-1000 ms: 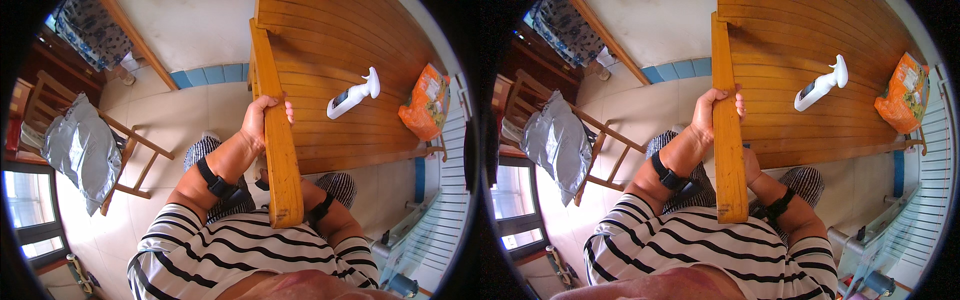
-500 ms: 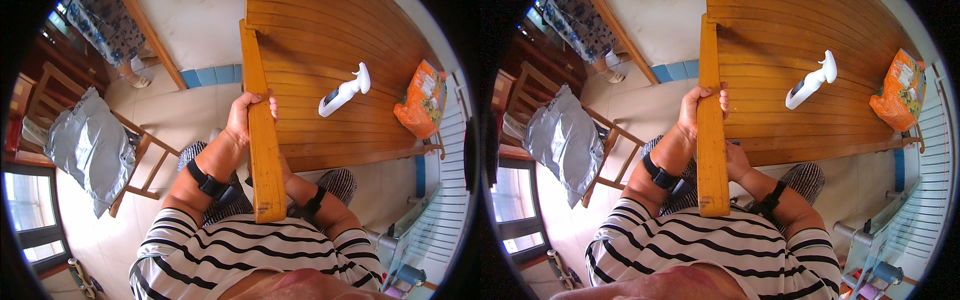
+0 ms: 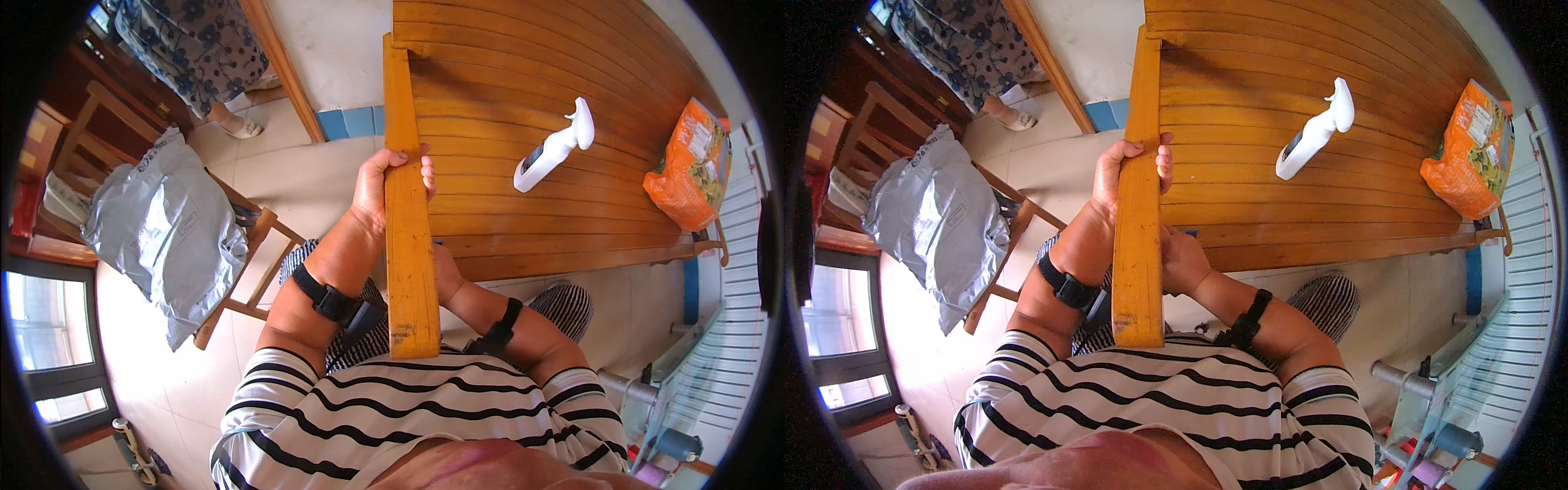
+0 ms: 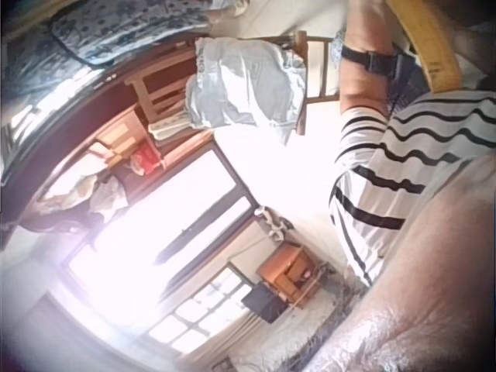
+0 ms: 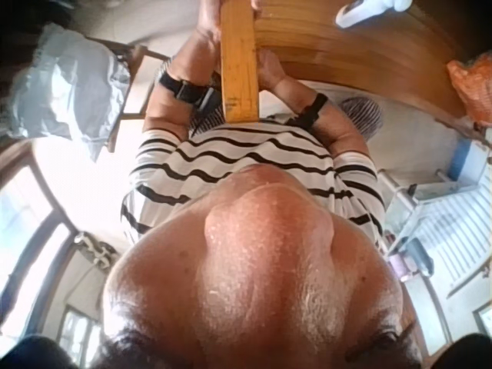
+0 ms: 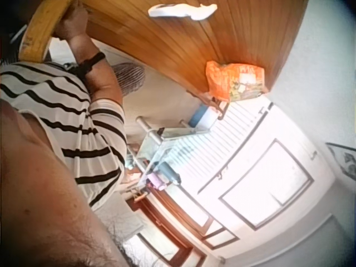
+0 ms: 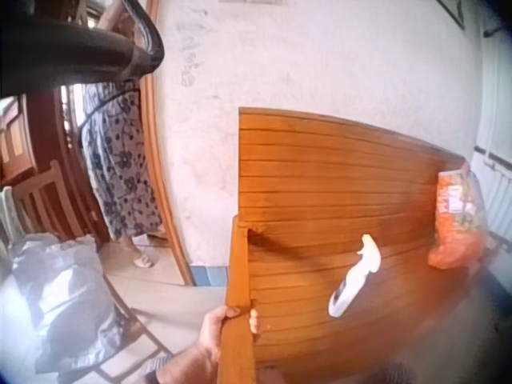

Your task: The person cleans a wooden chair by spraying a cleaning solution from a white bottle onto the surface and wiping it with a blue cloth. They clean the seat, backrest, and legs of the chair, repeatedly spraying and wiping different sections.

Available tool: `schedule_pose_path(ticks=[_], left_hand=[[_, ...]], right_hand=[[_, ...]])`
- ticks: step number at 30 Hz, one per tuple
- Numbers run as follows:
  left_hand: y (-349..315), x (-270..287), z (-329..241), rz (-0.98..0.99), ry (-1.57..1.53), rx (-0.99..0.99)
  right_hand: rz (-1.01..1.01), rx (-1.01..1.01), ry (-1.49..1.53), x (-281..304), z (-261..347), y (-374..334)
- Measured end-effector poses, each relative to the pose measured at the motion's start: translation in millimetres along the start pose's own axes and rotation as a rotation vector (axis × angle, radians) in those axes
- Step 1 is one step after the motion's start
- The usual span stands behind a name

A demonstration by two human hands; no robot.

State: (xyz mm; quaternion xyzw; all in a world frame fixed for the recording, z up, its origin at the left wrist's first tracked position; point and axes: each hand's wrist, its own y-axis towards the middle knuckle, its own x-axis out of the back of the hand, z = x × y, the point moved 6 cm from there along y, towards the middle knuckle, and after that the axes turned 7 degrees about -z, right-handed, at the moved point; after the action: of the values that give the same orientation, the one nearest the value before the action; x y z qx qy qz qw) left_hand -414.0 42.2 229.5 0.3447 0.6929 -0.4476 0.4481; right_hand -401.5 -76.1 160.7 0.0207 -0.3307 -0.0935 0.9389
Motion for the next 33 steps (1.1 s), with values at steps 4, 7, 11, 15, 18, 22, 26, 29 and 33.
schedule_pose_path(ticks=[4,7,11,15,18,22,26,29,33], left_hand=[[-11.0,5.9,-14.0,-0.003,-0.028,-0.008],[-17.9,7.2,-21.8,0.009,-0.034,-0.008],[-26.1,15.3,-34.7,0.103,0.062,-0.043],[-36.6,20.4,-46.0,0.099,0.055,-0.049],[-42.4,24.6,-52.1,0.082,0.005,-0.023],[-52.3,25.5,-60.7,0.139,-0.014,0.033],[-52.4,27.9,-62.4,0.111,0.017,0.035],[-48.9,31.8,-67.1,0.075,0.109,0.005],[-66.6,30.7,-75.8,-0.025,0.651,-0.207]], right_hand=[[-0.065,0.044,-0.036,-9.9,13.0,7.7],[-0.063,0.061,-0.035,-19.9,19.7,12.3],[-0.066,0.044,-0.017,-26.5,33.8,18.0],[-0.084,0.019,0.019,-37.4,42.4,21.1],[-0.051,0.018,0.011,-45.7,47.2,27.0],[-0.016,0.036,0.017,-50.9,56.5,30.8],[-0.002,0.044,-0.011,-48.2,58.8,30.1],[0.01,0.087,-0.017,-45.9,52.8,29.0],[0.021,0.165,-0.062,-29.6,39.4,18.8]])
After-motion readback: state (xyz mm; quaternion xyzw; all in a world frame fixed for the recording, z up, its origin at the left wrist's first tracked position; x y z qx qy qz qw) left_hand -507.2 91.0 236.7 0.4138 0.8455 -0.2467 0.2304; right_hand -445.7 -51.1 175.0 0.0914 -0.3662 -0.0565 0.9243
